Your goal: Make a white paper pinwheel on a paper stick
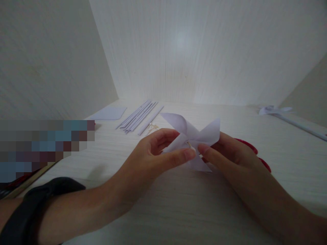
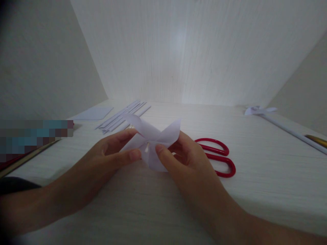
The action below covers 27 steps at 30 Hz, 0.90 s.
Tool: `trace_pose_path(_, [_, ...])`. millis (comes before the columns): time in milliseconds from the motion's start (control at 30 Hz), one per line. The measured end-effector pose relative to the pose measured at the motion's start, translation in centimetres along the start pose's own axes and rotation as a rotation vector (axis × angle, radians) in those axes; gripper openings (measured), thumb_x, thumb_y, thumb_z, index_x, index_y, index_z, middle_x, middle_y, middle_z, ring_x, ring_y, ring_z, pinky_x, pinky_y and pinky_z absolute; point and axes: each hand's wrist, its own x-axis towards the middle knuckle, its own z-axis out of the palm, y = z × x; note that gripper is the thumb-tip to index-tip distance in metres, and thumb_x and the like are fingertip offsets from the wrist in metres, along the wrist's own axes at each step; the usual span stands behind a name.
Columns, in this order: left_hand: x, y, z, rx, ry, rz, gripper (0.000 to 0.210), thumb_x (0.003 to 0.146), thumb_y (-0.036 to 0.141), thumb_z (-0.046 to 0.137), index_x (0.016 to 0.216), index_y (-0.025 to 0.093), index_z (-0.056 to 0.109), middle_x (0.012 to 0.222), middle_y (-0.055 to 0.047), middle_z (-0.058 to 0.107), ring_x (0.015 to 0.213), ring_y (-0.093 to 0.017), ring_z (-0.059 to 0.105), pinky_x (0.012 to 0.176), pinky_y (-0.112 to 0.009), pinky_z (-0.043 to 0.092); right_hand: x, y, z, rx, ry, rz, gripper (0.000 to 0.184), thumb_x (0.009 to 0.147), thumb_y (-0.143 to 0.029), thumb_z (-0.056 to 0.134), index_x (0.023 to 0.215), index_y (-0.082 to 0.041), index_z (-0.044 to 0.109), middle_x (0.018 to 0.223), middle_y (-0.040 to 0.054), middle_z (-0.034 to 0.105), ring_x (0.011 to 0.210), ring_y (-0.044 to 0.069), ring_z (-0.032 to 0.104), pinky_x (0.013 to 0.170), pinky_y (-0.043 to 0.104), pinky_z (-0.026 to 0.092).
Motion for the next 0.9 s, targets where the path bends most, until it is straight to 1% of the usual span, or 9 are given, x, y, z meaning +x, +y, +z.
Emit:
trace_pose_path(100, [-0.07,-0.02,-0.14,0.022,-0.012,0.012,0.019,0.078,0.037,0.07,0.093,0.025,0.067,0.104,0.0,0.071,0.102,-0.021,0.065,0.087,-0.03,0.048,0.18,0.4,0.1,0.031,-0.013,-0.007,0.028,0.082,-0.039,0.065,0.105,-0.024,0.066,0.103,0.003,0.072,0.089,0.019,0.07,0.073,0.026,0.059])
trace_pose_path(200, [-0.11,-0.02,-0.13,0.046,-0.004,0.01,0.021,0.076,0.036,0.072,0.093,0.026,0.067,0.099,0.0,0.071,0.098,-0.022,0.065,0.084,-0.031,0.049,0.41,0.78,0.2,0.053,-0.024,0.002,0.029,0.083,-0.041,0.064,0.107,-0.025,0.065,0.101,0.0026,0.073,0.086,0.018,0.07,0.07,0.026,0.058])
trace_pose_path(300, [-0.19,0.04,-0.02,0.035,-0.001,0.007,0.023,0.075,0.033,0.072,0.096,0.026,0.067,0.103,0.0,0.071,0.1,-0.022,0.065,0.085,-0.03,0.05,0.41,0.91,0.17,0.058,-0.036,0.0,0.029,0.083,-0.04,0.065,0.108,-0.025,0.065,0.101,0.0023,0.073,0.086,0.017,0.07,0.071,0.026,0.058])
trace_pose_path(367, [-0.26,0.07,0.03,0.028,-0.001,0.015,0.022,0.077,0.032,0.071,0.098,0.026,0.068,0.106,0.001,0.072,0.102,-0.021,0.065,0.086,-0.029,0.049,0.32,0.86,0.13,0.062,-0.04,0.002,0.031,0.083,-0.041,0.065,0.11,-0.026,0.065,0.104,0.0028,0.072,0.088,0.018,0.069,0.073,0.027,0.058])
trace_pose_path(500, [-0.31,0.11,0.03,0.017,-0.002,0.02,0.022,0.078,0.035,0.07,0.098,0.027,0.068,0.106,0.002,0.072,0.103,-0.021,0.065,0.086,-0.028,0.049,0.23,0.72,0.14,0.054,-0.052,-0.003,0.031,0.084,-0.042,0.064,0.11,-0.025,0.064,0.109,0.0044,0.071,0.09,0.02,0.069,0.074,0.03,0.058])
trace_pose_path(667, [-0.21,0.11,-0.03,-0.03,-0.022,0.018,0.025,0.077,0.032,0.071,0.101,0.025,0.069,0.108,0.0,0.073,0.106,-0.022,0.065,0.084,-0.028,0.05,0.14,0.73,0.2,0.056,-0.058,-0.011,0.031,0.084,-0.042,0.064,0.11,-0.027,0.064,0.11,0.0045,0.07,0.091,0.02,0.069,0.075,0.031,0.058])
trace_pose_path(800, [-0.15,-0.08,-0.1,-0.065,-0.035,0.011,0.018,0.079,0.026,0.068,0.097,0.025,0.069,0.105,0.0,0.073,0.103,-0.02,0.066,0.086,-0.028,0.049,0.08,0.78,0.15,0.075,-0.071,-0.019,0.03,0.084,-0.041,0.065,0.11,-0.027,0.064,0.109,0.0039,0.071,0.09,0.019,0.069,0.076,0.03,0.058])
trace_pose_path(900, [-0.1,-0.18,-0.13,-0.067,-0.02,0.003,0.016,0.079,0.022,0.065,0.094,0.025,0.069,0.104,0.001,0.072,0.102,-0.02,0.066,0.086,-0.028,0.049,0.14,0.82,0.13,0.06,-0.07,-0.013,0.031,0.084,-0.042,0.065,0.111,-0.027,0.064,0.109,0.004,0.071,0.089,0.019,0.069,0.076,0.031,0.058])
